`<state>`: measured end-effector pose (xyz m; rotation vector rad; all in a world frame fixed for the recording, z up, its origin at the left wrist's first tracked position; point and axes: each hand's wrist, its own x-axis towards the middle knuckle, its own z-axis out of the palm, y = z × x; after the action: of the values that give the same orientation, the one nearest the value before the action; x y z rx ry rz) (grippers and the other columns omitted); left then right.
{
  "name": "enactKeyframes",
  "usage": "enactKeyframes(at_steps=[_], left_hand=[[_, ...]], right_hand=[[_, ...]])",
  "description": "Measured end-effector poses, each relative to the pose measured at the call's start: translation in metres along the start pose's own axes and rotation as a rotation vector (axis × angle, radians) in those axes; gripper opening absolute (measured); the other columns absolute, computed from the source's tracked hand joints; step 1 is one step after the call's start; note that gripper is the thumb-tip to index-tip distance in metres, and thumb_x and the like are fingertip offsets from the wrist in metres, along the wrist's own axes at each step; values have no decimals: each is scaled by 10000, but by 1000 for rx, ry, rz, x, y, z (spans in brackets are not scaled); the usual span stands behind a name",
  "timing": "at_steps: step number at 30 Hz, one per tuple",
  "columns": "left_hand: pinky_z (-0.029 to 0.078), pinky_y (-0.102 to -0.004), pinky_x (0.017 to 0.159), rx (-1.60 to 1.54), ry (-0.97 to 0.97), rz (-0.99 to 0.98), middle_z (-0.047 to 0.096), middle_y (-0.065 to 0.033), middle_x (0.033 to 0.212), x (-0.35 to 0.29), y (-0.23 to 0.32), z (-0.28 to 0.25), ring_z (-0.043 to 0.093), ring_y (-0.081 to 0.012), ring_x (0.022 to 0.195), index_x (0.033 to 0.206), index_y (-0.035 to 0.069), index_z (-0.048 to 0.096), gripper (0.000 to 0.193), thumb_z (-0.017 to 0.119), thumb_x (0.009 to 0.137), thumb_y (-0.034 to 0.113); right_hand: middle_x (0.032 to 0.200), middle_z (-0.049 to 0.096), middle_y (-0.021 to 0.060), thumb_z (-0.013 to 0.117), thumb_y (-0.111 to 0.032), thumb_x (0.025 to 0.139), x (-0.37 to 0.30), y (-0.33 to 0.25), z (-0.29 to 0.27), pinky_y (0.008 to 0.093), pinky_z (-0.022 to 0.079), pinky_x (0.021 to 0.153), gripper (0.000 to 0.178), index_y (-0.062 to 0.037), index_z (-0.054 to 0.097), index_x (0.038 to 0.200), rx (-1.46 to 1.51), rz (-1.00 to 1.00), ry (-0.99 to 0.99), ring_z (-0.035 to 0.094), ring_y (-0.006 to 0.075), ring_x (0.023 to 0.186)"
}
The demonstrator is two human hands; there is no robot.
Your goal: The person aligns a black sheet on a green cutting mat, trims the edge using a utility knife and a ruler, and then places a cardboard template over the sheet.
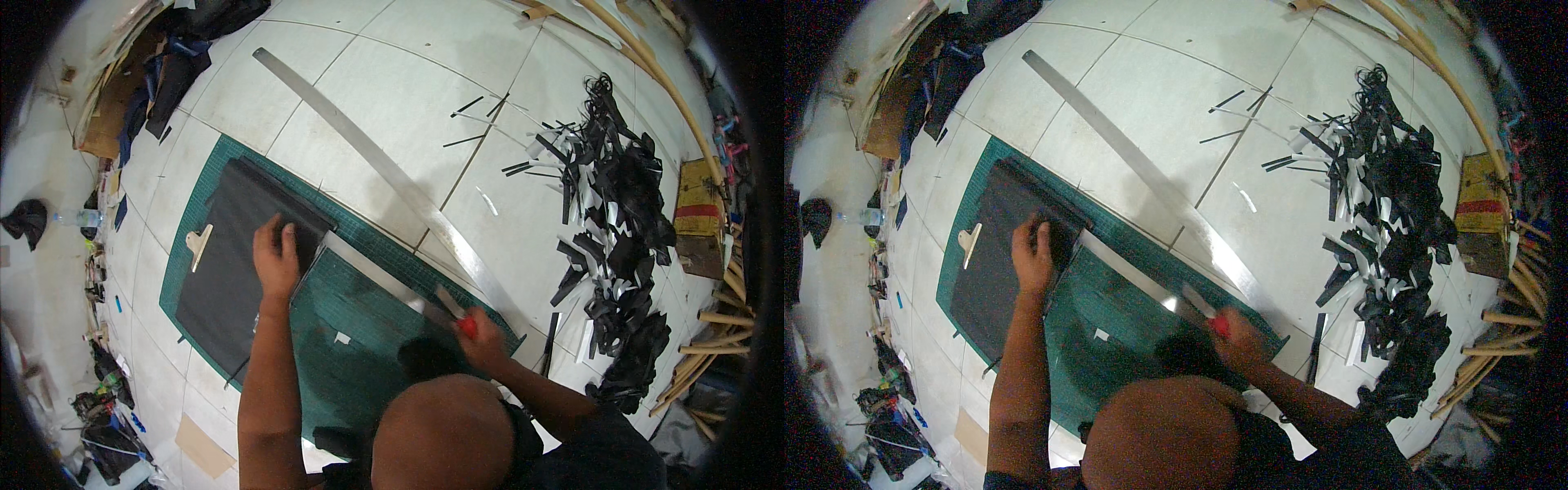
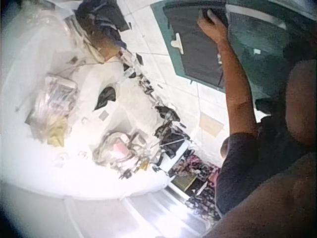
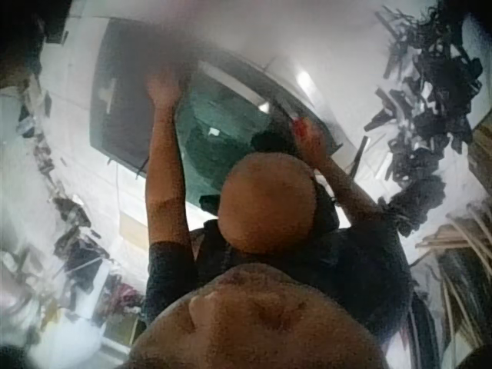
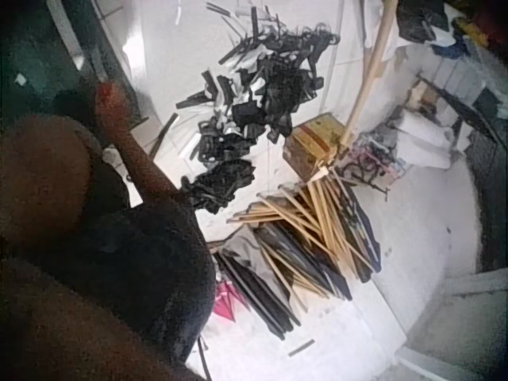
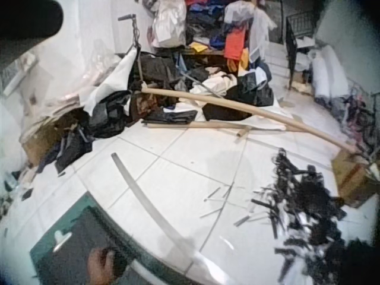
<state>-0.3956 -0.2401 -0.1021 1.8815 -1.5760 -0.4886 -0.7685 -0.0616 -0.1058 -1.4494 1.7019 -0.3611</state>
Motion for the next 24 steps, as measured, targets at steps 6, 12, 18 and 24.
enactKeyframes(at_steps=[6, 12, 18, 24], left_hand=[[217, -488, 1186, 251, -115, 20, 247, -244, 1573, 12, -21, 6, 216, -427, 1463, 1506, 0, 304, 726, 589, 965, 391], [119, -578, 1181, 329, -115, 24, 216, -254, 1585, 17, -22, 31, 159, -458, 1471, 1515, 16, 287, 776, 590, 951, 455], [124, -597, 1170, 365, -81, 44, 211, -251, 1588, 12, -30, 38, 177, -471, 1463, 1508, 23, 312, 789, 635, 921, 439], [119, -578, 1178, 373, -122, 16, 196, -235, 1599, 14, -27, 40, 174, -439, 1475, 1516, 26, 299, 817, 658, 901, 425]], right_hand=[[888, 656, 203, 648, -340, 925, 109, -93, 52, 506, 502, 691, 362, -88, 472, 1116, 26, -68, -10, 670, 410, 818], [887, 665, 209, 686, -334, 877, 182, -148, 89, 537, 495, 705, 395, -96, 475, 1111, 58, -46, 17, 658, 443, 835], [884, 653, 230, 681, -325, 881, 191, -155, 98, 541, 484, 726, 380, -94, 479, 1105, 107, 34, 53, 647, 458, 844], [900, 651, 214, 706, -319, 869, 189, -155, 91, 547, 484, 720, 406, -85, 476, 1110, 123, 129, 26, 644, 462, 846]])
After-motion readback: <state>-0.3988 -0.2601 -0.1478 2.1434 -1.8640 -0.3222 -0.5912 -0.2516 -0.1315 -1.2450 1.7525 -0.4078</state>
